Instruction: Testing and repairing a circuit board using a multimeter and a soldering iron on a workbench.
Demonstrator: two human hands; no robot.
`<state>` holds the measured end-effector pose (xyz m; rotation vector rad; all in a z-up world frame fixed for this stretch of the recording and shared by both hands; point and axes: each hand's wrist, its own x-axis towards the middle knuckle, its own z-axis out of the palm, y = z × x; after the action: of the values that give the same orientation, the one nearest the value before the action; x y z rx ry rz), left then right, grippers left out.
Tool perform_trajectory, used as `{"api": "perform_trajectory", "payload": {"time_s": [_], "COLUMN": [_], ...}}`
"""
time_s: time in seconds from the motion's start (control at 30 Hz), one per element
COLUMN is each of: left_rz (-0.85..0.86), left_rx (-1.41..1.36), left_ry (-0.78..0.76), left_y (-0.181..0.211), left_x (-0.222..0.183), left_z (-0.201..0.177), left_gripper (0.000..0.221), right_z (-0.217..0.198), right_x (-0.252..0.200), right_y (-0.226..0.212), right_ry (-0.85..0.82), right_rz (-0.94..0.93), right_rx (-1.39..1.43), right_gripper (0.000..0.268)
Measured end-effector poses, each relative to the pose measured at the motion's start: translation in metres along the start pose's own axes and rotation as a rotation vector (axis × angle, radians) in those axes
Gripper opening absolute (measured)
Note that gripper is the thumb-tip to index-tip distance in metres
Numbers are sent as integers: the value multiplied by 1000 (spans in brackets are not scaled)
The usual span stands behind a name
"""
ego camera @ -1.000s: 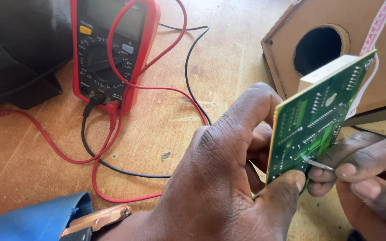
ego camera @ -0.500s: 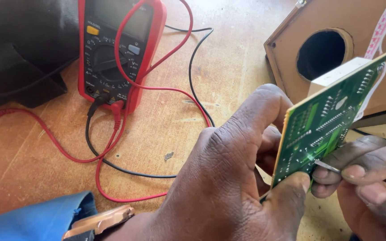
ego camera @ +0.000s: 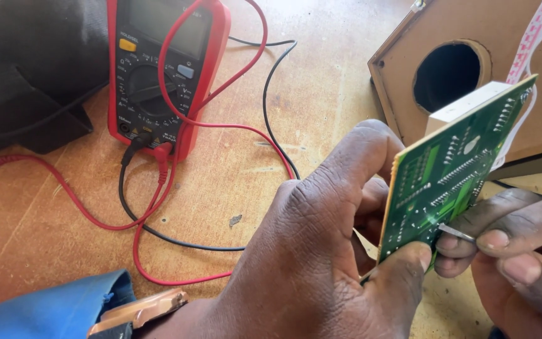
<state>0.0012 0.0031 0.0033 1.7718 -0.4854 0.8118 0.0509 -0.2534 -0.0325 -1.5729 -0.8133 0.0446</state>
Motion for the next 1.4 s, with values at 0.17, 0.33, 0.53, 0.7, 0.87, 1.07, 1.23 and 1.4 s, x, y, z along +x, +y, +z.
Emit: {"api": "perform_trajectory", "payload": {"time_s": [0.17,0.33,0.53,0.7,0.87,1.07,1.23,1.4], "left_rz": [50,115,184,244,312,424,500,514], "left_rx": [50,119,190,231,280,354,358,366], "left_ry": [6,13,26,31,35,55,-4,-17], "left_y": [0,0,2,2,1,-3,-5,-5], "left_x": [1,1,-2,-3,-6,-5,-8,-8], "left_z": [0,1,4,1,2,2,1,8], "left_gripper": [14,14,15,15,16,18,16,14], "right_z": [2,6,11,6,-4,18,17,18], "right_x": [3,8,8,6,2,-7,-9,8], "right_y": [-3,-6,-11,-9,-7,-10,-22,-42], "right_ry": [-1,12,28,16,13,330,581,743], "right_rz": [4,29,36,-12,19,71,427,670], "right_rx": [-13,-9,-29,78,184,133,247,110], "right_gripper": [15,14,14,14,20,44,77,49]}}
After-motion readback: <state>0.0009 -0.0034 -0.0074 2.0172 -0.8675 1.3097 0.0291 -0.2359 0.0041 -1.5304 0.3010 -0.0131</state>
